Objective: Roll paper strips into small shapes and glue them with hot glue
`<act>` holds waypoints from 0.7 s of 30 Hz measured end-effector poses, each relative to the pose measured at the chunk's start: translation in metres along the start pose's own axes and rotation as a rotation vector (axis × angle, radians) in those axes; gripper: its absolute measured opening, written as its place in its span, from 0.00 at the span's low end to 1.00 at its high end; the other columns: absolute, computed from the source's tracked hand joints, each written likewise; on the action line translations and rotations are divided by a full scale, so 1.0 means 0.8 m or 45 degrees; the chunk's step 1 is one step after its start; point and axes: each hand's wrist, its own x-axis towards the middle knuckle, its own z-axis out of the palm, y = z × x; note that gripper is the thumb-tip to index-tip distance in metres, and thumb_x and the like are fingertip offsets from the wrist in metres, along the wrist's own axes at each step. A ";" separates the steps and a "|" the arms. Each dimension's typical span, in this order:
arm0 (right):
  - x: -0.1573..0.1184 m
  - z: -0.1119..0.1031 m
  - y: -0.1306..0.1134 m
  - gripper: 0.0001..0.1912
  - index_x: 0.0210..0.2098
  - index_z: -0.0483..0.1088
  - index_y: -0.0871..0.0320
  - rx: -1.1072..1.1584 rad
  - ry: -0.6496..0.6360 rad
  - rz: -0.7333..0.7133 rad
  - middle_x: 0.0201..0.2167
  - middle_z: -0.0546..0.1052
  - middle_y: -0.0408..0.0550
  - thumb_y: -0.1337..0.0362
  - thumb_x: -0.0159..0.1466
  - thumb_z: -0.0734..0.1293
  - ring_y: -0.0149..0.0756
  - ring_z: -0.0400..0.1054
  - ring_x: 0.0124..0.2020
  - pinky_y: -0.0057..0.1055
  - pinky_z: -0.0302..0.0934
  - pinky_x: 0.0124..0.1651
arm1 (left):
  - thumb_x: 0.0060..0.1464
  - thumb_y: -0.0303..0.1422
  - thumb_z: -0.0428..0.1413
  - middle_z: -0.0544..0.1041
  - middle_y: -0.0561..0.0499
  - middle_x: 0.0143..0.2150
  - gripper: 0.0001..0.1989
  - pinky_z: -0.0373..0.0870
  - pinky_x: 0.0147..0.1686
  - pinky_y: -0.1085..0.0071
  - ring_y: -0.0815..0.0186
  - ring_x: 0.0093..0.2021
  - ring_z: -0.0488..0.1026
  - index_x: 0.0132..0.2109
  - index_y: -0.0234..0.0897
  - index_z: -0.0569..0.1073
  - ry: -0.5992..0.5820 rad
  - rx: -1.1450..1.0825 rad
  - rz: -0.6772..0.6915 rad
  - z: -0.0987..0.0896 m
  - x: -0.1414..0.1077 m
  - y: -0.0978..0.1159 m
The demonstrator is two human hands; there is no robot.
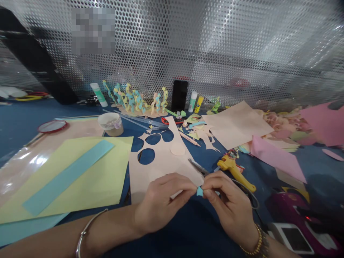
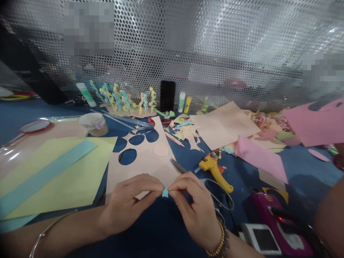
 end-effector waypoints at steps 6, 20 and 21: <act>-0.002 0.000 0.000 0.07 0.33 0.67 0.55 -0.027 0.003 -0.004 0.30 0.68 0.43 0.72 0.64 0.62 0.33 0.65 0.32 0.30 0.59 0.34 | 0.56 0.22 0.55 0.79 0.52 0.34 0.08 0.72 0.38 0.78 0.70 0.35 0.76 0.38 0.38 0.75 -0.022 -0.008 -0.048 0.000 0.000 0.000; -0.002 0.002 0.001 0.08 0.35 0.70 0.54 -0.159 0.128 -0.115 0.29 0.71 0.43 0.73 0.60 0.66 0.33 0.68 0.30 0.30 0.62 0.32 | 0.53 0.25 0.59 0.80 0.52 0.32 0.04 0.74 0.34 0.76 0.68 0.32 0.77 0.36 0.38 0.76 0.066 0.000 -0.195 0.003 0.004 0.000; -0.002 0.001 0.000 0.08 0.35 0.70 0.54 -0.160 0.126 -0.122 0.29 0.72 0.44 0.74 0.60 0.66 0.34 0.68 0.30 0.30 0.62 0.32 | 0.53 0.24 0.58 0.80 0.52 0.32 0.05 0.74 0.35 0.76 0.68 0.32 0.77 0.36 0.38 0.76 0.073 0.004 -0.187 0.004 0.004 0.000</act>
